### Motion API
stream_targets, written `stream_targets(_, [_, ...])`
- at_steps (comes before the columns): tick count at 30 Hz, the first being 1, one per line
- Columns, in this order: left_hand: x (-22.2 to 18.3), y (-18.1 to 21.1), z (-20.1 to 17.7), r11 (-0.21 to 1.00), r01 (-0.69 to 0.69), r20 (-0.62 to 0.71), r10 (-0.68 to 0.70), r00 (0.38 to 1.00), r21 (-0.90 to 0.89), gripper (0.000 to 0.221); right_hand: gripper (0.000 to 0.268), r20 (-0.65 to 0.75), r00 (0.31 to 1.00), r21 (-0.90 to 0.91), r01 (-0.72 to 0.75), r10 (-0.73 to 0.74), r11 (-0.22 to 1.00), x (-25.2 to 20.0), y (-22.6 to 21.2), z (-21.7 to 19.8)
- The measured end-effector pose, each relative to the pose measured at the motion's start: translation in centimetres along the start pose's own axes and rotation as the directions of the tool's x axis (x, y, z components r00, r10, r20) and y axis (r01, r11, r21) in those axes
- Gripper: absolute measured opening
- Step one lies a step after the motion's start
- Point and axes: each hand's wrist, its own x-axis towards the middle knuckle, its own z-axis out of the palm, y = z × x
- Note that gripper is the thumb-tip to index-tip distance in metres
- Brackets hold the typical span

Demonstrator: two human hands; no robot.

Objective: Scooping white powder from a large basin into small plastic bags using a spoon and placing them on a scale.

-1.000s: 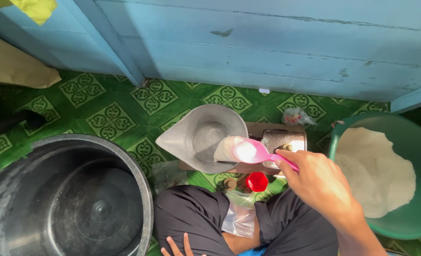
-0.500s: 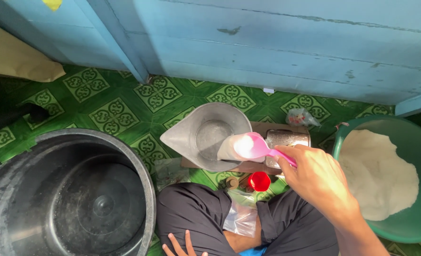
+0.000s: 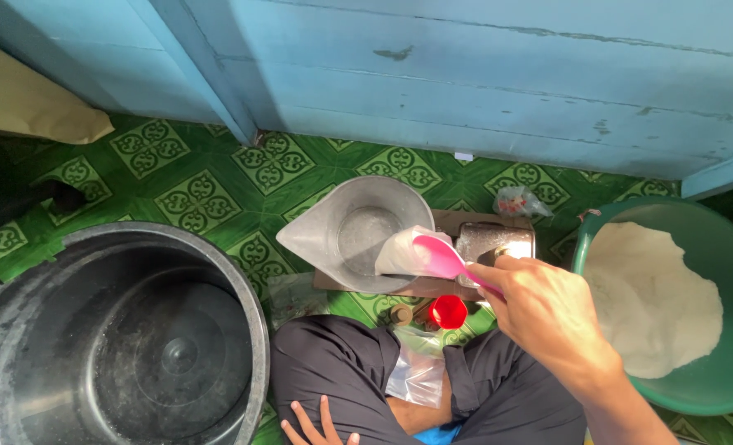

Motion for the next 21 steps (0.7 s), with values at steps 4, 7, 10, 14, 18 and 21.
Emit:
stream_targets(4, [0.2,-0.2,-0.7,0.997,-0.043,0.042,0.041,0.998,0.062,0.08,0.03,-0.048,0.998,-0.007,0.036,-0.036,0.999,-0.6,0.3,-0.4])
stream_targets(7, [-0.1,-0.4,-0.2,0.999,-0.029,0.04,0.027,0.999,0.037,0.08,0.029,-0.071,0.997,0.023,0.041,-0.039,0.999,-1.1,0.2,-1.1])
stream_targets(10, [-0.1,-0.2,-0.4,0.999,-0.015,0.042,0.013,0.999,0.04,0.08,0.03,-0.056,0.998,0.074,-0.002,0.006,0.997,-1.9,0.6,-1.7])
stream_targets(14, [-0.3,-0.3,-0.1,1.0,-0.022,0.03,0.022,0.999,0.018,0.08,0.029,-0.021,0.986,0.165,-0.161,0.166,0.973,-3.1,1.7,-2.6])
stream_targets(18, [-0.5,-0.6,0.4,1.0,-0.013,0.017,0.013,1.0,-0.004,0.081,0.028,-0.026,0.943,0.365,-0.3,0.331,0.881,-4.6,3.7,-3.2])
stream_targets(21, [-0.7,-1.4,0.8,0.999,-0.043,0.015,0.043,0.999,0.029,0.084,0.033,-0.052,0.912,0.541,-0.316,0.406,0.779,-6.2,6.2,-2.5])
